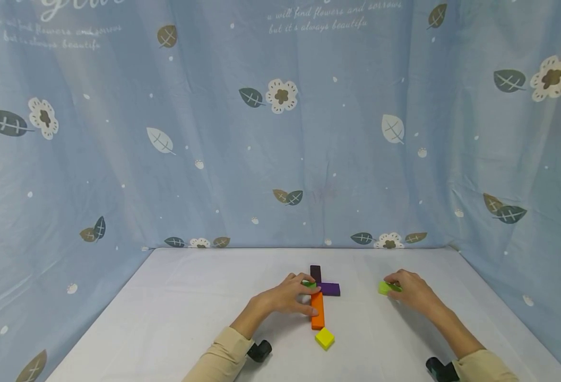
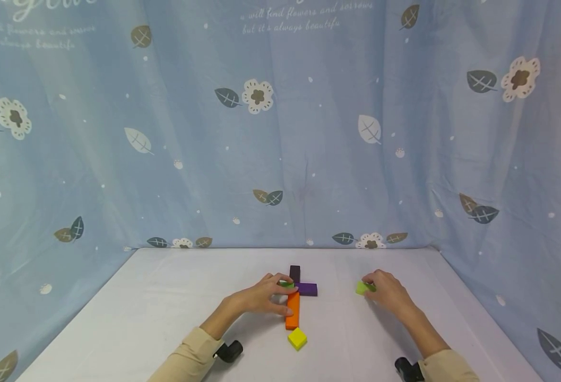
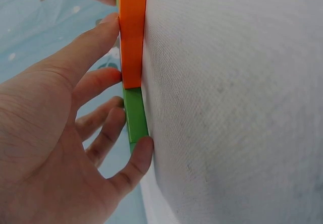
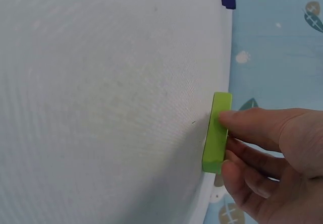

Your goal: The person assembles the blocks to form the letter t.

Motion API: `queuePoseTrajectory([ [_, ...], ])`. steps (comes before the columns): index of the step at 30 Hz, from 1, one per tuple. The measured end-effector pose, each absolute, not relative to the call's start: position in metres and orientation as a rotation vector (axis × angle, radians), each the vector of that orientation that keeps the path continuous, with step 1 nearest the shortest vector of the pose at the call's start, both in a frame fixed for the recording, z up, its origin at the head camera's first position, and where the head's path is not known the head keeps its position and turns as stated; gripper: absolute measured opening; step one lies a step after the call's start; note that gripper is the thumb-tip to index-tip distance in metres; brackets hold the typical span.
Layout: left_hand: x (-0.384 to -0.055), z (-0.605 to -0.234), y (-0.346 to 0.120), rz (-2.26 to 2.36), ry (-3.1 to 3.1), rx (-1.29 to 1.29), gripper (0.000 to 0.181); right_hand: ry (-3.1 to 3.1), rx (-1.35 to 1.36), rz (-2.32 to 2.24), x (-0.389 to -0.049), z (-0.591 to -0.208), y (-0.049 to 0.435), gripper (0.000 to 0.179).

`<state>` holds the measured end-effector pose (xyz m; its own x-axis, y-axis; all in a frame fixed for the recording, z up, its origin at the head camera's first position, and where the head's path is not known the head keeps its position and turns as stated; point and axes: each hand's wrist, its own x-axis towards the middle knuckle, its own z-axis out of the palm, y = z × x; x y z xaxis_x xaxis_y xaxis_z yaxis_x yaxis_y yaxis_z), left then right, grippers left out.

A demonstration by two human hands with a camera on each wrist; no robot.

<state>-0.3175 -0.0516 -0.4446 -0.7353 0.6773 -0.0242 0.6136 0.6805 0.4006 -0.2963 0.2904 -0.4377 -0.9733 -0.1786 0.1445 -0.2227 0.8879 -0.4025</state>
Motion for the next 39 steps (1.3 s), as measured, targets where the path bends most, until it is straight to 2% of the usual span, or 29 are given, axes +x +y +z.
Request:
queuePoseTrajectory([
  [26,-0.3166,-0.4436,-0.0516,0.531,2.732,1.066,0.065,-2.954,0.284,0.663,-0.297,-0.4426,0.2931,0.031],
  [39,-0.3155,-0.4419,-0.0514,0.543,2.729,1.062,0.065,-2.945,0.357,0.666,-0.2945,-0.4379,0.2907,0.03],
])
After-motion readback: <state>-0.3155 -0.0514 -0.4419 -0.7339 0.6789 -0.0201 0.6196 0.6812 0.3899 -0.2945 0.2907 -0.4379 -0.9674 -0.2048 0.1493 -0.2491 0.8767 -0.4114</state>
